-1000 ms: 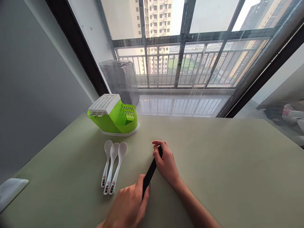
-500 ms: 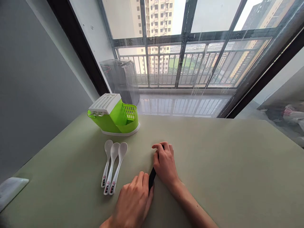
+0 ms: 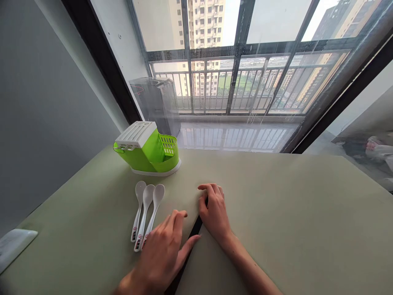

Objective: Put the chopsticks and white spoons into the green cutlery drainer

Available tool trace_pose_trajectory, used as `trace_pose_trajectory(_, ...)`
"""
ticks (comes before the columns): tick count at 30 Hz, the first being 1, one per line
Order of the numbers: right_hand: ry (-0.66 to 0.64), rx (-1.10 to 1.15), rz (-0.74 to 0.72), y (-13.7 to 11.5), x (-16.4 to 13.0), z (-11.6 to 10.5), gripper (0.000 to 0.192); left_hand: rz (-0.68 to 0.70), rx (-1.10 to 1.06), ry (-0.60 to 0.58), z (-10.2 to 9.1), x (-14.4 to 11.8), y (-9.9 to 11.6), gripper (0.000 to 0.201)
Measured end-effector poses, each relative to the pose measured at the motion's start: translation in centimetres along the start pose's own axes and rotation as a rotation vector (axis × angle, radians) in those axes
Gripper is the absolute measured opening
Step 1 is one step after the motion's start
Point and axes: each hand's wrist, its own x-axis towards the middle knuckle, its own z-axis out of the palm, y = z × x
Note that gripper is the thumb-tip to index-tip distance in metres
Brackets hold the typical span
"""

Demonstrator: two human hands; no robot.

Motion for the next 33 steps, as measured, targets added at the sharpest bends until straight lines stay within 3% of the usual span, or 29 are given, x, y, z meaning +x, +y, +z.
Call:
trace_pose_trajectory(4, 0.092, 0.037, 0.079, -0.2, 0.0, -0.3, 0.022, 0.045, 0.000, 0.324, -1.6, 1.2, -3.3, 0.038)
trace_pose_trajectory(6, 0.119, 0.056, 0.120, -0.2, -0.1, -0.4, 0.023, 0.020, 0.067, 0.396, -2.0, 1.8, -5.3, 0.044)
trace_pose_trajectory(8, 0.128, 0.074, 0.150, -0.2, -0.1, -0.4, 0.023, -0.023, 0.154, 0.393, -1.9, 2.1, -7.2, 0.053)
trace_pose_trajectory(11, 0.123, 0.092, 0.179, -0.2, -0.1, -0.4, 0.022, -0.035, 0.224, 0.288, -0.8, 1.9, -9.7, 0.066)
trace_pose_trajectory(14, 0.115, 0.112, 0.202, -0.2, 0.0, -0.4, 0.022, -0.022, 0.216, 0.209, 0.1, 1.3, -11.1, 0.066)
trace_pose_trajectory(22, 0.113, 0.120, 0.217, -0.2, 0.0, -0.5, 0.021, -0.017, 0.126, 0.282, -0.3, 0.5, -11.9, 0.054)
trace_pose_trajectory(33, 0.103, 0.103, 0.240, -0.4, 0.0, -0.8, 0.020, -0.182, 0.122, 0.356, -0.6, -0.2, -13.0, 0.074)
